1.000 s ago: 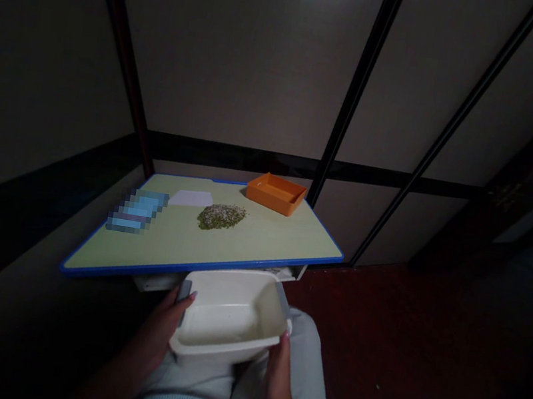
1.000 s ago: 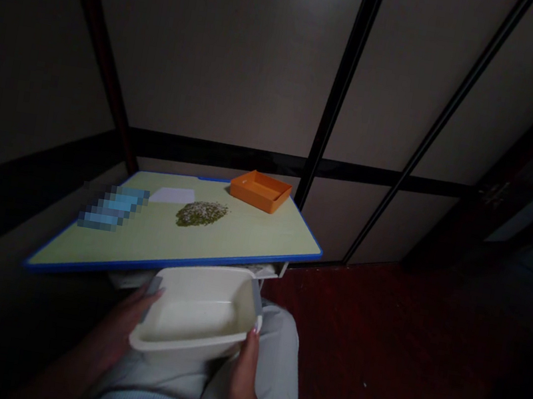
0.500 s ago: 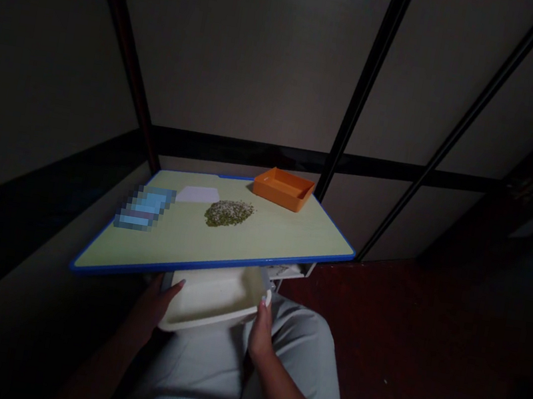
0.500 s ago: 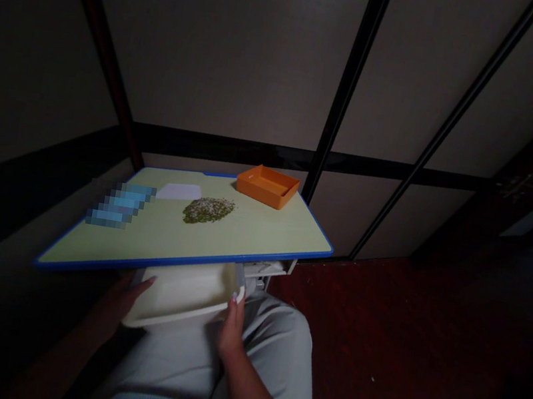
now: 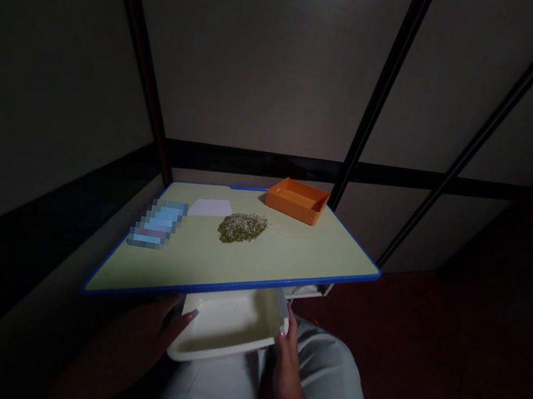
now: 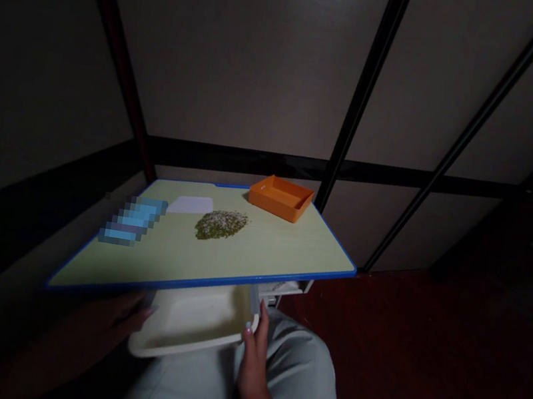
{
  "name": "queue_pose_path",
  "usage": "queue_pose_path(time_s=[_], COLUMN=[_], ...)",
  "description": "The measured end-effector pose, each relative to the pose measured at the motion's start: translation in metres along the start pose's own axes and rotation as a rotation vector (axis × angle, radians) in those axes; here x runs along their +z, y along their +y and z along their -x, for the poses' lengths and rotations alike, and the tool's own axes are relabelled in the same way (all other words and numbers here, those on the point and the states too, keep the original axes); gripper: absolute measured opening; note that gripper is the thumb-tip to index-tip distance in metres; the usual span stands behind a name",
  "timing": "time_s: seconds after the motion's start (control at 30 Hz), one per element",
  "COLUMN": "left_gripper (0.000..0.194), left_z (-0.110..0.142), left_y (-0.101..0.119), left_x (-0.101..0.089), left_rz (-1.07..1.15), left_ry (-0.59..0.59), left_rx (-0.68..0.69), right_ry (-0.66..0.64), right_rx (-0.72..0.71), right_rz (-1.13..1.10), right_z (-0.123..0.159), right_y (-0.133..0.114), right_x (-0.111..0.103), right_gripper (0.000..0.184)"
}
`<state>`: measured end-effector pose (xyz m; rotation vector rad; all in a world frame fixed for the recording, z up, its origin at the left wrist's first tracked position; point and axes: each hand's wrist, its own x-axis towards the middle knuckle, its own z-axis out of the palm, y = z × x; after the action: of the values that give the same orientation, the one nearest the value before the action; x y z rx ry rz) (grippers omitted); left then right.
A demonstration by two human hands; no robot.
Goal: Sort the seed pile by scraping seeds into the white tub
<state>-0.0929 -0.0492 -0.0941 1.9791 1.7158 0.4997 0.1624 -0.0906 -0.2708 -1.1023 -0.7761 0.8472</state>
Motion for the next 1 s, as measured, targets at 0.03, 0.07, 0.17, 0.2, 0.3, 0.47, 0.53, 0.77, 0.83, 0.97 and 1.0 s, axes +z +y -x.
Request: queue_pose_path(time_s=[0.03,0.07,0.17,0.2,0.3,0.47,0.53,0.77,0.83,0.97,1.0], left_gripper=[0.053,0.054,0.046,0.043,0.046,0.060,0.055,0.029,0.028,0.029,0.029], left_z=[0.002,0.003,-0.005,-0.012,-0.046,-0.117,-0.143,-0.214,-0.224,-0.229,-0.229], left_y=[0.007,0.016,0.047,0.060,0.096,0.144,0.151,0.101,0.078,0.052,0.050], left_x=[-0.008,-0.015,-0.038,-0.044,-0.057,-0.069,-0.072,-0.070,-0.066,-0.046,-0.039], left_rz=[-0.010,0.004,0.287,0.343,0.564,0.793,0.780,0.390,0.219,-0.079,-0.136], left_ry=[0.002,0.008,0.164,0.241,0.521,0.552,0.512,0.414,0.398,0.325,0.306], left_rx=[0.021,0.066,0.174,0.198,0.279,0.411,0.461,0.431,0.393,0.418,0.429], right_ry=[0.014,0.027,0.061,0.070,0.086,0.080,0.110,0.227,0.204,0.178,0.174], right_rx=[0.003,-0.003,-0.006,-0.003,0.013,0.006,-0.020,-0.192,-0.275,-0.452,-0.508], right_rz=[-0.007,-0.008,0.023,0.035,0.072,0.151,0.190,0.346,0.402,0.563,0.604], right_z=[-0.001,-0.001,-0.004,-0.005,-0.006,-0.003,-0.003,-0.014,-0.023,-0.041,-0.045], right_y=[-0.001,-0.002,-0.006,-0.008,-0.012,-0.020,-0.020,-0.013,-0.021,-0.053,-0.063], right_x=[-0.002,-0.003,-0.006,-0.006,-0.006,-0.006,-0.011,-0.045,-0.053,-0.052,-0.048], right_gripper=[0.067,0.067,0.066,0.066,0.064,0.059,0.057,0.055,0.053,0.046,0.046])
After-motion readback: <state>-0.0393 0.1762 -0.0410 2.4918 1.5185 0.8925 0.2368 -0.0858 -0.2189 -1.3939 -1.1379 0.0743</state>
